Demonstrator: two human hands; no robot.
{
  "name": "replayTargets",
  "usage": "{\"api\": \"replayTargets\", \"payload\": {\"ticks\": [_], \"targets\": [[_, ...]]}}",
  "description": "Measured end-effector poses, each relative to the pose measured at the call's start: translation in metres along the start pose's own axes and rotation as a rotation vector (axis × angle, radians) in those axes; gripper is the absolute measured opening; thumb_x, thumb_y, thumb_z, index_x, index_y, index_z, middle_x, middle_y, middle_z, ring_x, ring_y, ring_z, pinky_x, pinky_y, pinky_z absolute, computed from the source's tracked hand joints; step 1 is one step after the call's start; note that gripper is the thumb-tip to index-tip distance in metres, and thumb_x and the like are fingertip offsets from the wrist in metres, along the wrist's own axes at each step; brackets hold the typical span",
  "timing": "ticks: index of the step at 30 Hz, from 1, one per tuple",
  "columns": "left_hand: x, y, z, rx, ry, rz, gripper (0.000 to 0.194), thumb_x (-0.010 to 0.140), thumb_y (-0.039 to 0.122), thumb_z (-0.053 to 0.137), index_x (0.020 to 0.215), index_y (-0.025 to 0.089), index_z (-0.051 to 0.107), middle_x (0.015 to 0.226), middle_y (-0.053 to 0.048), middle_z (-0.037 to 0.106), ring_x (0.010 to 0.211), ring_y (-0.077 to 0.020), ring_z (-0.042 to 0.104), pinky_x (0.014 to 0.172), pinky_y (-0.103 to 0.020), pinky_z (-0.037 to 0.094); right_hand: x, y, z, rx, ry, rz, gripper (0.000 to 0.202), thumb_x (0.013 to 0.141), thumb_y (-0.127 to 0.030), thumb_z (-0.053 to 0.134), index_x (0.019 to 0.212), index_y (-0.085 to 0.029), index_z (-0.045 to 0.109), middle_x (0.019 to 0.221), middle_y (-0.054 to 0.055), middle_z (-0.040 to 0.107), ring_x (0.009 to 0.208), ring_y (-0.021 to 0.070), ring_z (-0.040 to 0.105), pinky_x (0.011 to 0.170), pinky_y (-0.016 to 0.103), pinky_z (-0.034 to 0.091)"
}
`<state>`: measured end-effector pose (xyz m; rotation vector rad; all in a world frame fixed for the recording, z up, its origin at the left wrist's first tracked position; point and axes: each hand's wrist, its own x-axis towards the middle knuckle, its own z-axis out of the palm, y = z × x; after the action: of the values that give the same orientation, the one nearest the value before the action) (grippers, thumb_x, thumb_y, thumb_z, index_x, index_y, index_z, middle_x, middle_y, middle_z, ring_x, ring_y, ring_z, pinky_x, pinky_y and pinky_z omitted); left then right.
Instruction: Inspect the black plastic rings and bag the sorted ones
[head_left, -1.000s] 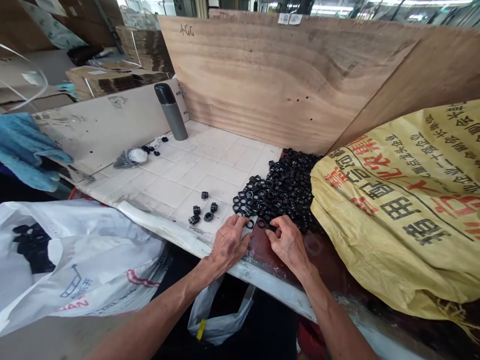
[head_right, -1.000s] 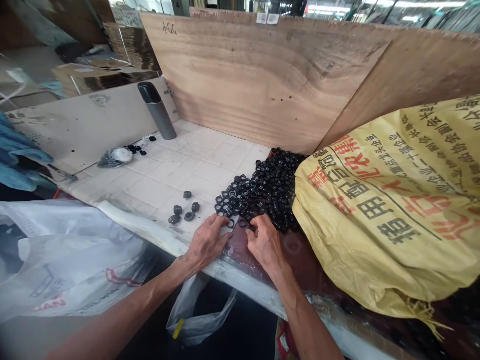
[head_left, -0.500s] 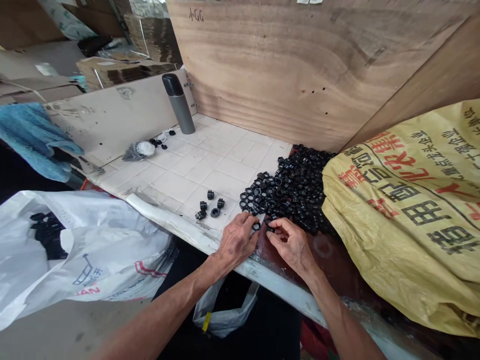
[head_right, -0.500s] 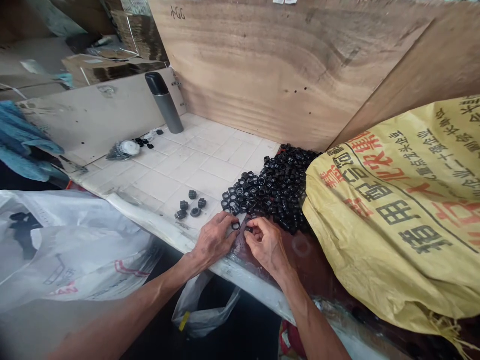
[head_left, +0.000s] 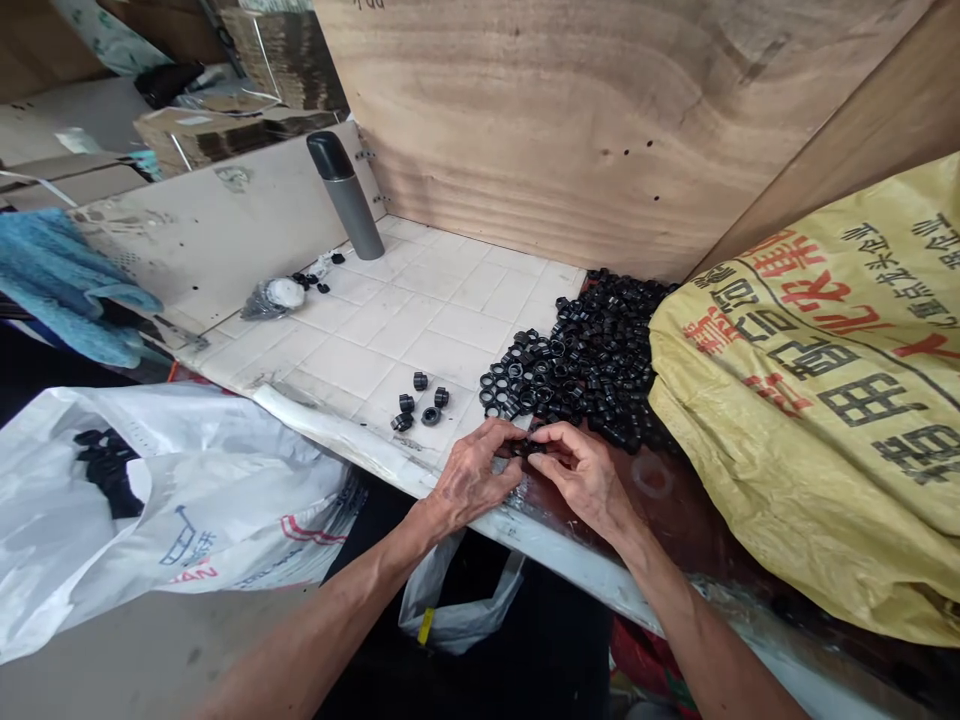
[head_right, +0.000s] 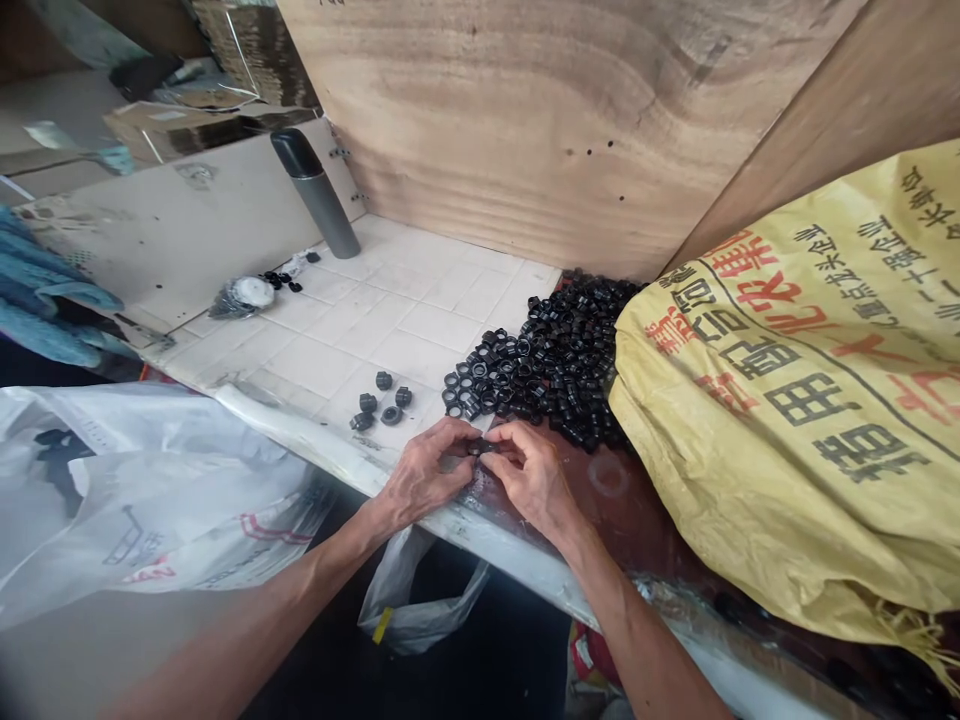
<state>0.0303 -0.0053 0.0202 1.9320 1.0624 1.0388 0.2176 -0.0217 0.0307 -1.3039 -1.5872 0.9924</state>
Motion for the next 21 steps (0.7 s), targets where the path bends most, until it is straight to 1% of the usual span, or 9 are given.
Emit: {"api": "replayTargets", "payload": {"ticks": [2,4,6,7,10,14,17,19,21], "targets": [[-0.0006,0.0004,-0.0006,-0.090,0.003,-0.074,0.033,0.081,0.010,0.060,0.112,0.021,0.061,0.103,-0.003,0.068,0.086,-0.0149,0.070,0.084,-0.031,0.060,0.0008,-0.0008,0.0001,-0.064,-0.004,-0.080,0.012,0.086,-0.021,0.065,0.096,-0.023,0.072,0.100,0.004,0.071,0.095,0.0197,0.068,0.087,0.032,0.055],[-0.0015,0.0007,-0.0012,-0.171,0.010,-0.135,0.032,0.081,0.012,0.062,0.112,0.020,0.060,0.105,-0.004,0.070,0.089,-0.0161,0.071,0.088,-0.033,0.060,0.0011,-0.0003,0.0005,-0.081,-0.001,-0.121,0.020,0.089,-0.020,0.063,0.105,-0.024,0.073,0.108,0.005,0.071,0.104,0.0211,0.066,0.095,0.035,0.053],[-0.0025,0.0011,-0.0023,-0.217,0.001,-0.178,0.031,0.081,0.014,0.063,0.111,0.020,0.061,0.105,-0.004,0.070,0.091,-0.0171,0.071,0.089,-0.034,0.060,0.0006,0.0014,0.0014,-0.050,0.006,-0.087,0.026,0.089,-0.022,0.063,0.114,-0.025,0.069,0.112,0.006,0.071,0.102,0.0212,0.067,0.093,0.036,0.055],[-0.0030,0.0014,-0.0030,-0.228,-0.005,-0.198,0.030,0.082,0.015,0.064,0.111,0.020,0.061,0.105,-0.004,0.071,0.090,-0.0171,0.071,0.088,-0.034,0.060,0.0003,0.0023,0.0017,-0.038,0.012,-0.062,0.026,0.089,-0.023,0.065,0.114,-0.024,0.068,0.110,0.006,0.071,0.098,0.0211,0.068,0.090,0.036,0.057],[-0.0041,0.0017,-0.0053,-0.260,-0.016,-0.232,0.028,0.083,0.018,0.066,0.111,0.020,0.062,0.105,-0.004,0.070,0.085,-0.0157,0.071,0.082,-0.031,0.061,0.0001,0.0019,0.0017,-0.056,0.033,-0.079,0.016,0.087,-0.026,0.068,0.102,-0.023,0.070,0.101,0.005,0.072,0.092,0.0207,0.069,0.084,0.034,0.058],[-0.0047,0.0003,-0.0073,-0.273,-0.003,-0.156,0.023,0.085,0.021,0.066,0.108,0.020,0.065,0.110,-0.005,0.069,0.092,-0.0166,0.070,0.085,-0.031,0.060,0.0006,-0.0039,0.0007,-0.089,0.051,-0.167,0.016,0.090,-0.025,0.065,0.103,-0.024,0.074,0.104,0.006,0.070,0.100,0.0207,0.067,0.089,0.033,0.056],[-0.0047,-0.0020,-0.0075,-0.235,0.005,-0.076,0.019,0.088,0.022,0.066,0.107,0.020,0.066,0.111,-0.006,0.069,0.104,-0.0189,0.068,0.094,-0.034,0.057,-0.0007,-0.0036,0.0024,-0.046,0.059,-0.110,0.022,0.088,-0.028,0.068,0.110,-0.024,0.070,0.104,0.005,0.071,0.093,0.0193,0.069,0.084,0.031,0.058],[-0.0047,-0.0041,-0.0073,-0.213,0.000,-0.030,0.019,0.089,0.022,0.066,0.108,0.020,0.067,0.110,-0.006,0.070,0.108,-0.0193,0.067,0.097,-0.036,0.055,-0.0021,0.0002,0.0046,-0.027,0.075,-0.055,0.030,0.087,-0.031,0.070,0.115,-0.024,0.065,0.100,0.004,0.072,0.085,0.0180,0.070,0.079,0.030,0.059],[-0.0048,-0.0062,-0.0071,-0.212,-0.008,0.010,0.018,0.090,0.023,0.066,0.108,0.020,0.067,0.111,-0.007,0.071,0.109,-0.0197,0.066,0.098,-0.037,0.055,-0.0032,0.0050,0.0069,-0.051,0.095,-0.051,0.033,0.087,-0.034,0.070,0.117,-0.024,0.062,0.096,0.004,0.072,0.082,0.0178,0.070,0.077,0.030,0.059]]}}
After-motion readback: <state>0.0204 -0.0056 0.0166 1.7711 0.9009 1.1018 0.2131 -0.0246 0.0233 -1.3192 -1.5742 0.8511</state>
